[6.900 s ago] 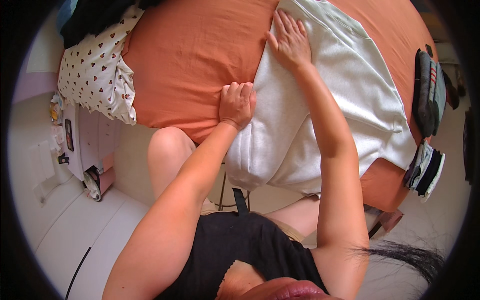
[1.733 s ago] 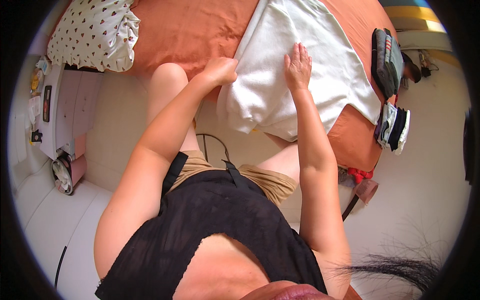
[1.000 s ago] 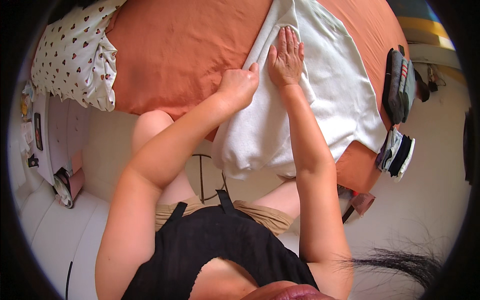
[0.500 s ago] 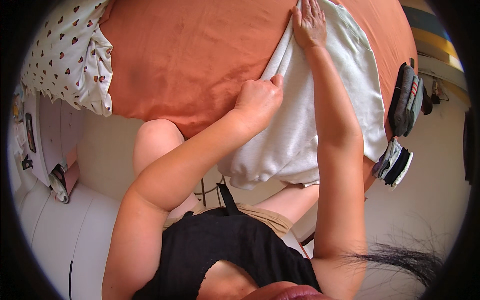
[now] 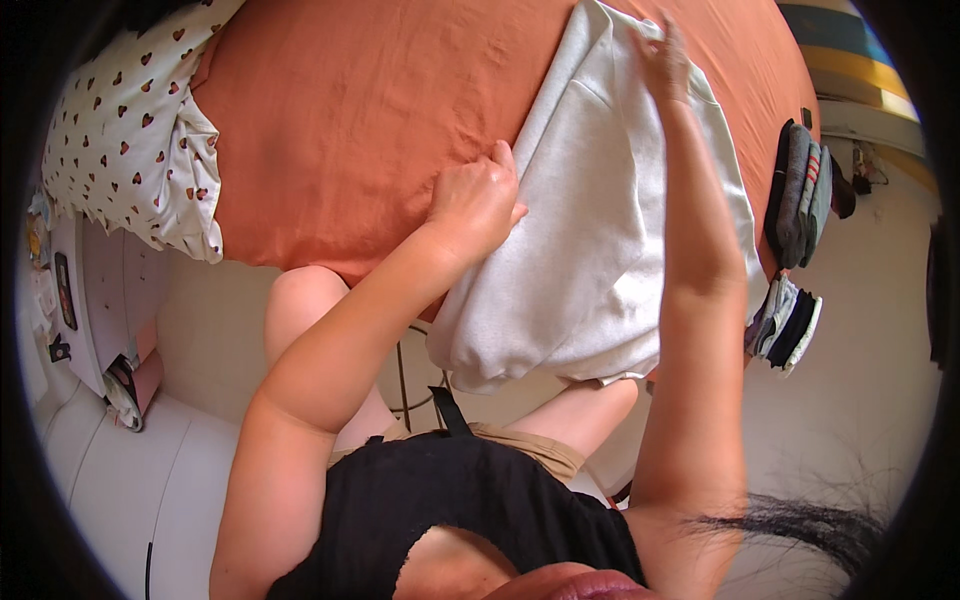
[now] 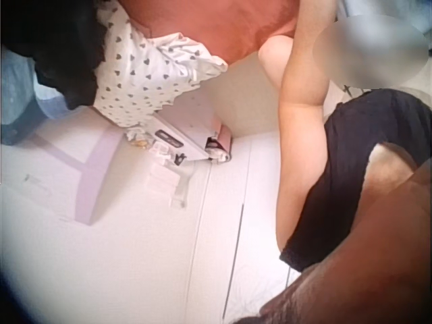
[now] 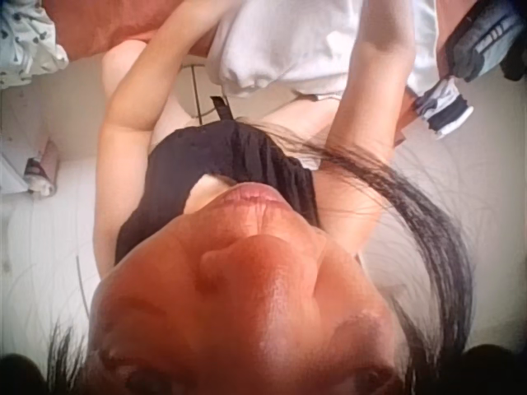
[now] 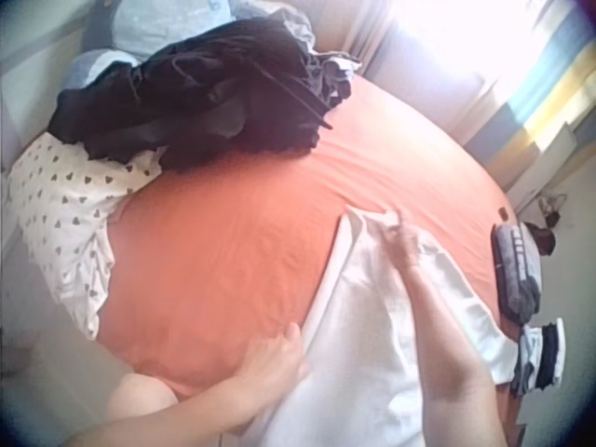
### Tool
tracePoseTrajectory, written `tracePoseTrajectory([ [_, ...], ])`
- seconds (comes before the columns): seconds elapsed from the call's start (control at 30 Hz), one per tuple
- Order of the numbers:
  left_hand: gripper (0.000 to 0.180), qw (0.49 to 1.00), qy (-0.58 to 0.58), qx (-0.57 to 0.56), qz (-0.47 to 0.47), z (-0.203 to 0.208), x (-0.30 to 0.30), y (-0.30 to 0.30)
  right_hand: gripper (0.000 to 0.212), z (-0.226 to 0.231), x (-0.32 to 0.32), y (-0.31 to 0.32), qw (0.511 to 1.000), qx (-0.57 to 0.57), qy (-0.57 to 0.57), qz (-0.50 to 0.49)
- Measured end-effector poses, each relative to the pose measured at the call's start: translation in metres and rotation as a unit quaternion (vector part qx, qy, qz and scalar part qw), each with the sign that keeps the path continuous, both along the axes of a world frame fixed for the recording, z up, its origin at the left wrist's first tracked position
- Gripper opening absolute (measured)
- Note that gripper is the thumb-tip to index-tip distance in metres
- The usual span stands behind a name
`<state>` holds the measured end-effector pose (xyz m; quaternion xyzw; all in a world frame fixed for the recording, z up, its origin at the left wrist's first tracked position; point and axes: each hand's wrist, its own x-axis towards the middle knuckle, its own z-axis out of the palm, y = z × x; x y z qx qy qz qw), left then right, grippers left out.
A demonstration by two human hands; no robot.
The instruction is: The person picks up a white sweatshirt from a pile on the bed, spreads it flat, and folds it.
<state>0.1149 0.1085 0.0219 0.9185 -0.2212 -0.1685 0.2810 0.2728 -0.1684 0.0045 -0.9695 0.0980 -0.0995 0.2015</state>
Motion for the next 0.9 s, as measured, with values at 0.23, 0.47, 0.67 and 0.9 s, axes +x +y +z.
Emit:
tracePoseTrajectory([
  [0.23, 0.042, 0.991, 0.122, -0.025, -0.04, -0.005, 0.003, -0.001, 0.08, 0.025, -0.005, -0.097, 0.955, 0.052, 0.256, -0.142],
  [0.47, 0.031, 0.988, 0.125, -0.086, -0.014, -0.014, 0.003, -0.005, 0.036, 0.009, 0.008, -0.126, 0.991, 0.081, 0.101, -0.038],
  [0.67, 0.028, 0.944, 0.036, -0.242, 0.22, -0.018, 0.022, -0.014, 0.057, 0.029, 0.055, -0.134, 0.972, -0.14, -0.052, -0.182],
  [0.9, 0.055, 0.949, 0.099, -0.229, 0.195, -0.018, 0.034, -0.005, 0.045, -0.026, 0.056, -0.109, 0.982, -0.069, -0.177, -0.012],
])
